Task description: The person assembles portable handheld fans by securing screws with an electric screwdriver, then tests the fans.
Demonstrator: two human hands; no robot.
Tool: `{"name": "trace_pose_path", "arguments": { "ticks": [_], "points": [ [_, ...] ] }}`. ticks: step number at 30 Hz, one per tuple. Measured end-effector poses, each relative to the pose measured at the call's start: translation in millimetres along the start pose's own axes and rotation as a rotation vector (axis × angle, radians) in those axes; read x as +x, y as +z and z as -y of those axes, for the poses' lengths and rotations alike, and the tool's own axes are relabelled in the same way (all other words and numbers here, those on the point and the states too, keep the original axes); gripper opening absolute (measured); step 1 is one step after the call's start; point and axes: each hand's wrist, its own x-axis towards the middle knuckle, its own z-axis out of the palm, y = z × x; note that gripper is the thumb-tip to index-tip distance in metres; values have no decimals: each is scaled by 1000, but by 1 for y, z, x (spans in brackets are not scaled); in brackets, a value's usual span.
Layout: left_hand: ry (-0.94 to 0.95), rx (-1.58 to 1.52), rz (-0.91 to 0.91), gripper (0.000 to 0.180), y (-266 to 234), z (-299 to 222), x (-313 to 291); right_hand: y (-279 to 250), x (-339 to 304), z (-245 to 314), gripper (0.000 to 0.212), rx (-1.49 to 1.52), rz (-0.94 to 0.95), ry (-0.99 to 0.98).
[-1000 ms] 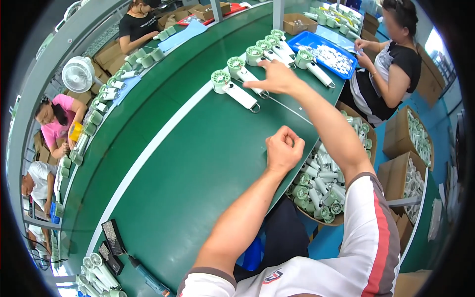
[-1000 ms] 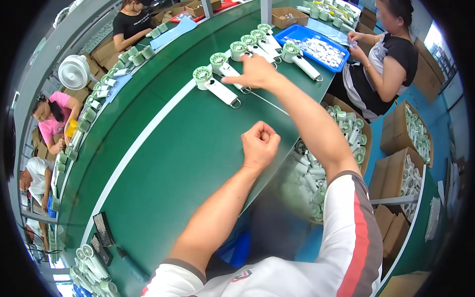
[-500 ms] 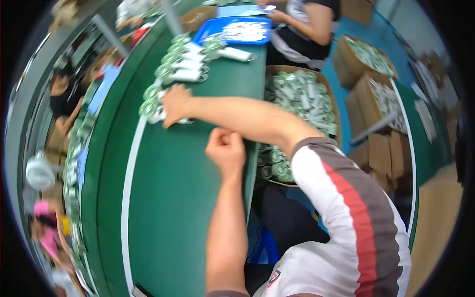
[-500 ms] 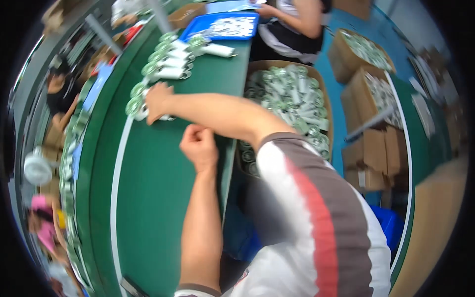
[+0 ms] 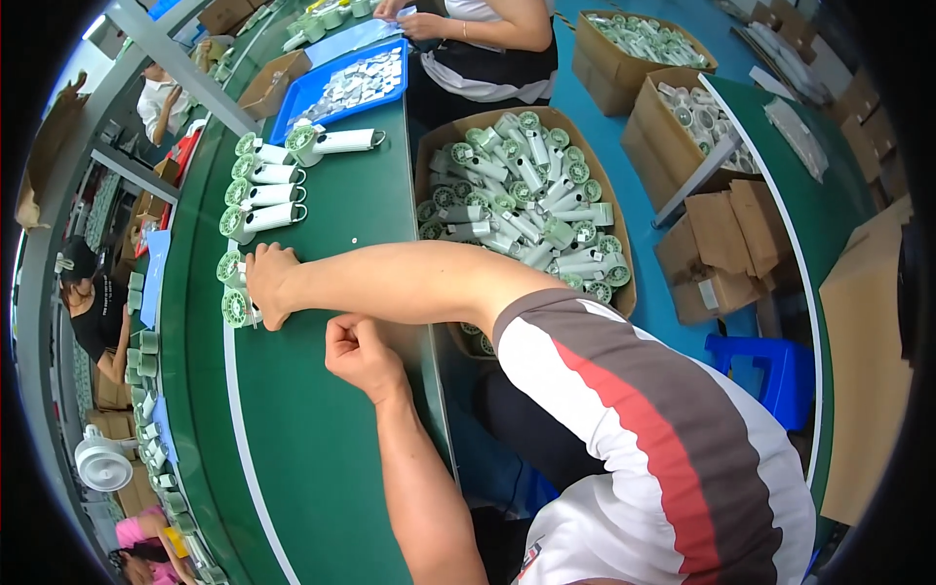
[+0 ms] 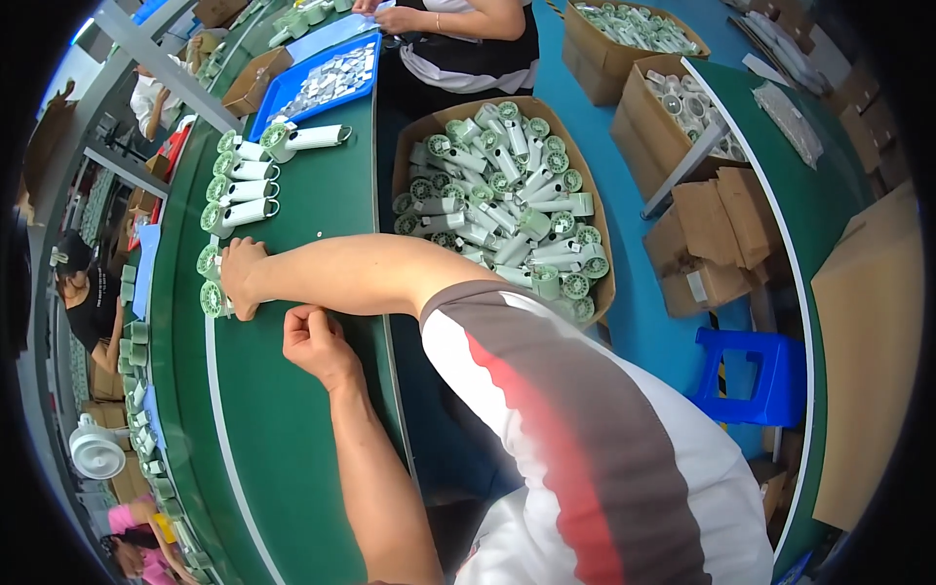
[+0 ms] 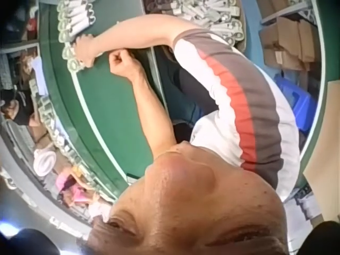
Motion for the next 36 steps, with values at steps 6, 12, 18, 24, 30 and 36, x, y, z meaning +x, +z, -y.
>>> {"name": "trace_pose_path", "arguments": {
  "ticks": [6,12,18,24,30,36],
  "points": [
    [-86,-18,24,12,10,-14,-6,-8,-9,-32,94,137,-41,-23],
    [-97,-28,29,9,10,-15,-6,-71,-48,-98,100,149,-195,-109],
    [-113,-42,32,7,5,-19,-3,-149,-164,-206,87,70,-337,-14],
    [-106,33,34,8,6,-15,-5,-125,-242,-318,102,25,-220,343],
    [-59,112,21,12,6,-16,-7,6,-197,-394,112,84,-62,385],
    [-89,154,31,14,10,-21,-10,97,-104,-433,114,95,-17,416]
  ]
}}
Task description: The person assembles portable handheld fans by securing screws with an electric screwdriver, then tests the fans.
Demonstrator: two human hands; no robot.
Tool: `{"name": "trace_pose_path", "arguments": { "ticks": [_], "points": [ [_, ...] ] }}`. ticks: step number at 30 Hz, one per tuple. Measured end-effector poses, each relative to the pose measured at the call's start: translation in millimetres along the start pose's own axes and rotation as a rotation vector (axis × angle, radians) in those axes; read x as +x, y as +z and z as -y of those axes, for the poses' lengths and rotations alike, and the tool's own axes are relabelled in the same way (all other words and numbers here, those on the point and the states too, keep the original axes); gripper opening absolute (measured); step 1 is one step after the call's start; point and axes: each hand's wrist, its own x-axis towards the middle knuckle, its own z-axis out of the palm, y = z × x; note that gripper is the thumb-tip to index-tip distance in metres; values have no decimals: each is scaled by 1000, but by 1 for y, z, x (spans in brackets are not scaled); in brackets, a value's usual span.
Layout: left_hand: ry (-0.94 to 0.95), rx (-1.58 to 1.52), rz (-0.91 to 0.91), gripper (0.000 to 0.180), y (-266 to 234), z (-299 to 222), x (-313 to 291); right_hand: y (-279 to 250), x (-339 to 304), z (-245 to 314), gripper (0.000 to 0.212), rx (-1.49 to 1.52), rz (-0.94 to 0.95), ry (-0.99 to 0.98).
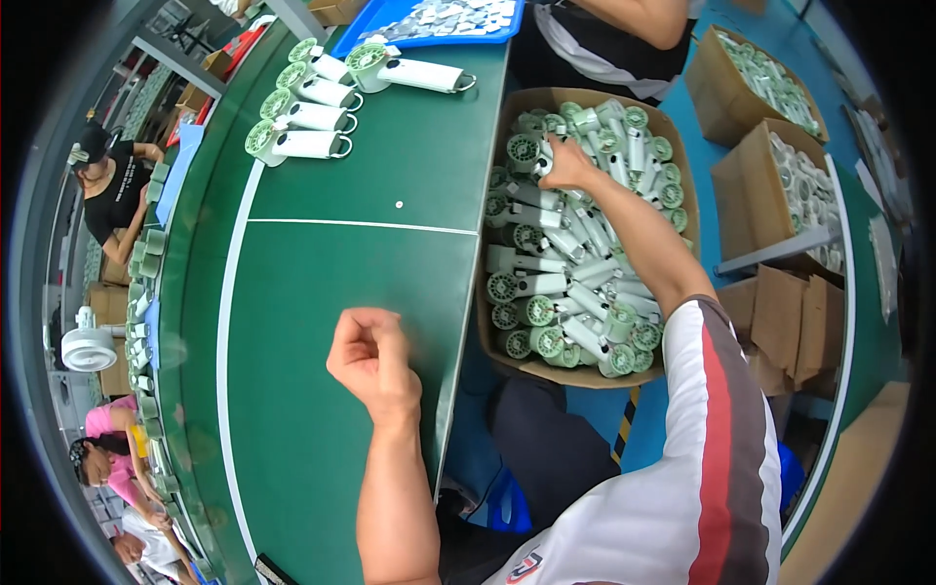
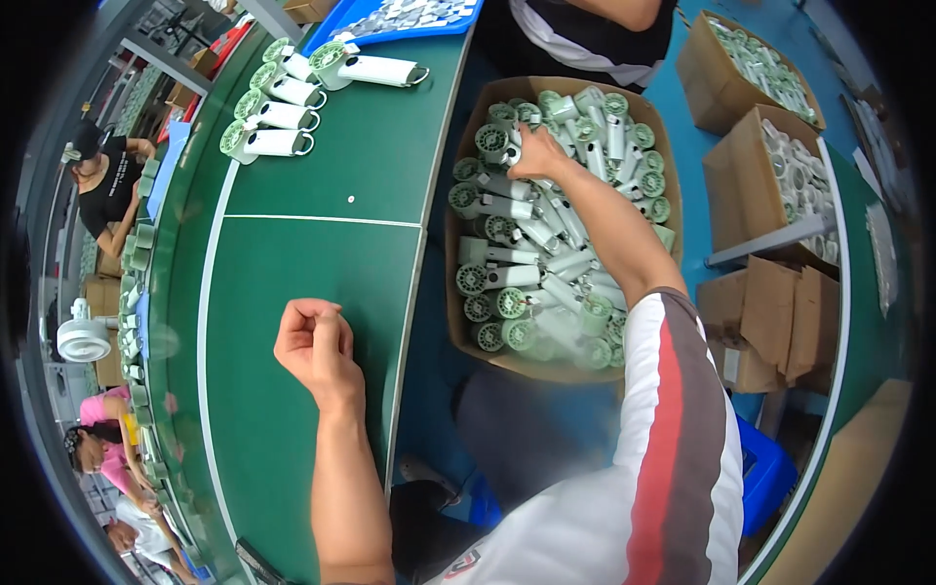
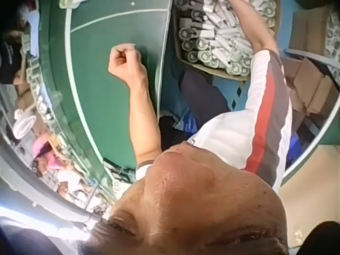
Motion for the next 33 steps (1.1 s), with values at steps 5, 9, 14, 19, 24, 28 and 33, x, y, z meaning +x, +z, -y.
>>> {"name": "trace_pose_path", "arguments": {
  "ticks": [5,9,14,19,24,28,33],
  "points": [
    [22,62,-4,14,-8,-8,1,51,68,-4,108,-106,-33,-89],
    [-74,-49,11,8,7,-8,-3,68,91,-71,112,-200,-86,-182],
    [-79,-8,2,7,-4,-14,-3,73,74,-32,108,-71,-42,-64],
    [-81,-27,-8,6,-1,-15,-2,61,66,-16,95,-92,17,-53],
    [-23,-47,9,5,7,-8,0,37,68,-39,75,-245,48,-56],
    [-29,-2,-28,7,3,1,2,-7,36,5,69,-243,161,-124],
    [11,-7,-57,10,6,3,4,-106,-6,68,25,-424,-3,-116]
  ]
}}
